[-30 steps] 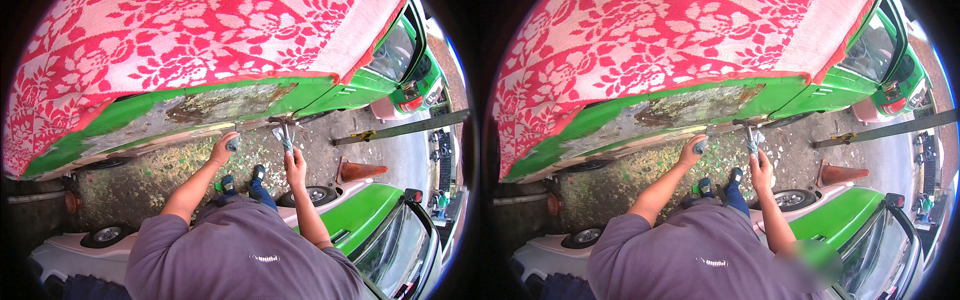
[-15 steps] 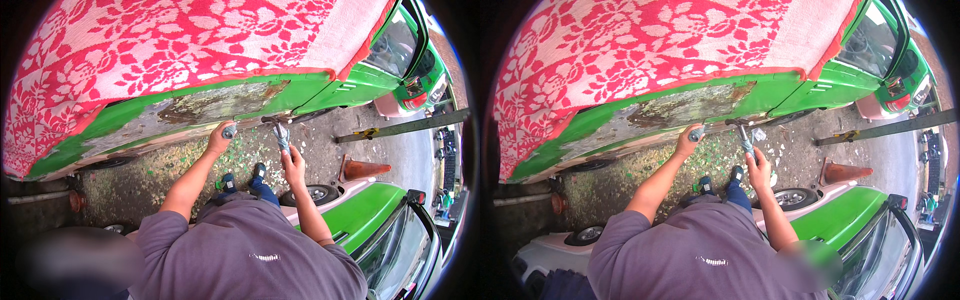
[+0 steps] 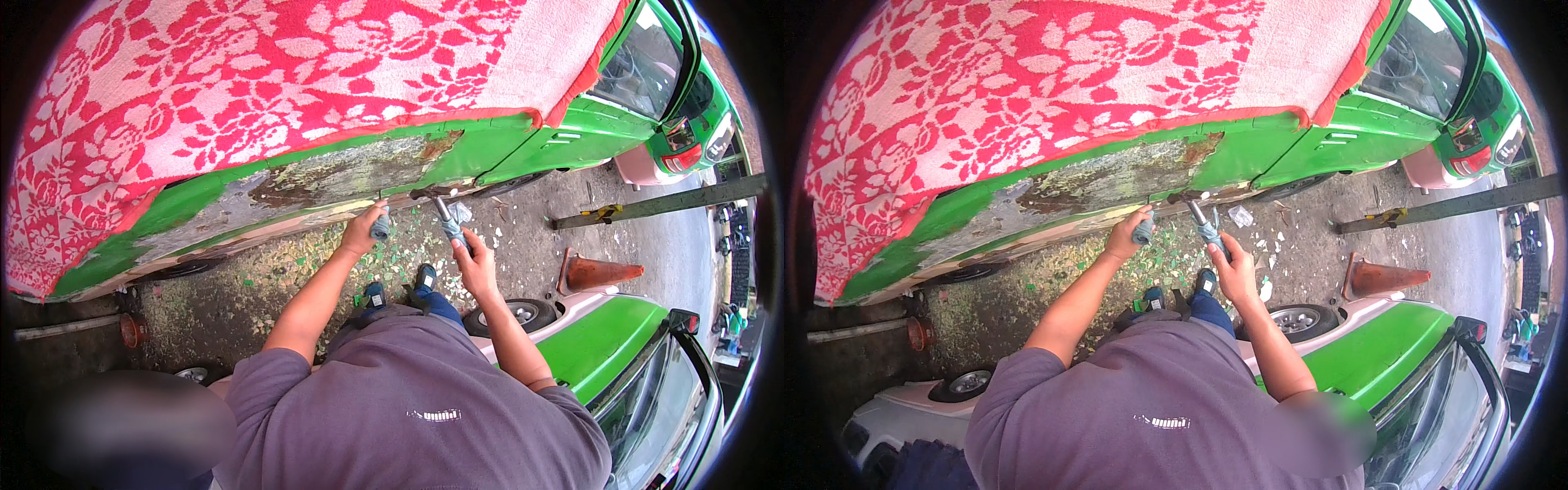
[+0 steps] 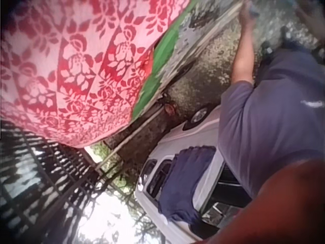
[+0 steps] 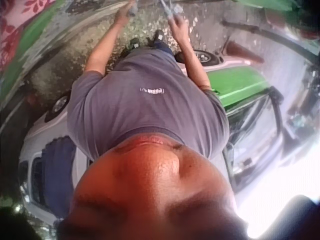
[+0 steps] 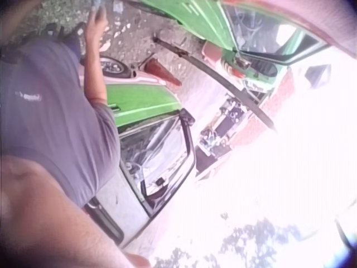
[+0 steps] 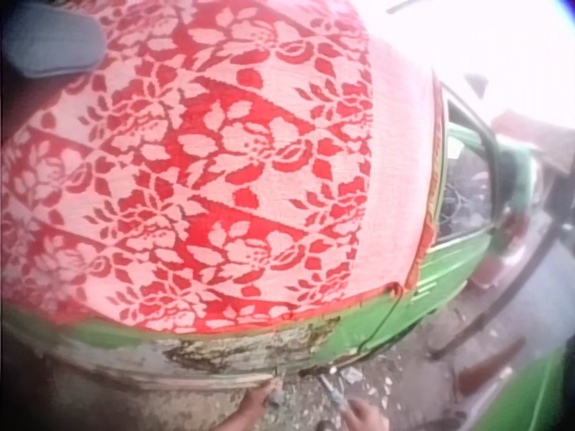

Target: The person uses a hammer and a metal dolly to tap and smooth a damaged section on the side of a green car. The person repeatedly strikes the dolly against the car's body panel to flatten a dent.

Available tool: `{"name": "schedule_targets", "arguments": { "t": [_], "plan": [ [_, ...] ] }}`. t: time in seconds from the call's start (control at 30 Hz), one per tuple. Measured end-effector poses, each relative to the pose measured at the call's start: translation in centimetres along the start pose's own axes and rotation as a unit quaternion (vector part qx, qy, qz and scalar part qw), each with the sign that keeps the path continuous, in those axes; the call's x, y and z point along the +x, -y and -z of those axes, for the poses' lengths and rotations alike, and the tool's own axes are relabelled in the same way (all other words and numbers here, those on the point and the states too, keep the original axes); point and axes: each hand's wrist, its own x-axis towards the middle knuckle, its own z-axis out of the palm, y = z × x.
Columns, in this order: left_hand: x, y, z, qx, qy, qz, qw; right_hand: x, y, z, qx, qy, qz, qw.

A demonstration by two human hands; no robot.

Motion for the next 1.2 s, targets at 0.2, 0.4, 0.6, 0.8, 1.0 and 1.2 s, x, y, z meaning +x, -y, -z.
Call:
{"name": "schedule_targets", "arguments": {
  "t": [0.2, 0.4, 0.6, 0.8, 1.0, 1.2],
  "plan": [
    [0.8, -1.4, -0.3, 0.036, 0.043, 0.016, 0.998, -0.2, 0.2, 0.4, -0.117, 0.049, 0.068, 0.99],
    [2.1, -2.0, -0.5, -0.029, 0.007, 0.016, 0.999, -0.2, -1.9, 0.7, -0.144, 0.037, 0.362, 0.92],
    [3.1, -1.9, -0.9, -0.039, -0.022, 0.012, 0.999, 0.6, -3.5, -0.4, -0.202, 0.083, 0.299, 0.929],
    [3.1, -1.8, -1.5, -0.042, -0.031, 0.051, 0.997, 1.6, -2.4, -0.8, -0.209, 0.074, 0.27, 0.937],
    [3.3, -2.0, -1.6, -0.057, -0.047, 0.074, 0.994, 2.3, -0.9, 0.0, -0.129, 0.079, 0.272, 0.95],
    [3.1, -1.5, -2.1, -0.045, -0.06, 0.075, 0.994, 4.1, -1.7, -0.7, -0.175, 0.095, 0.26, 0.945]
  ]
}}
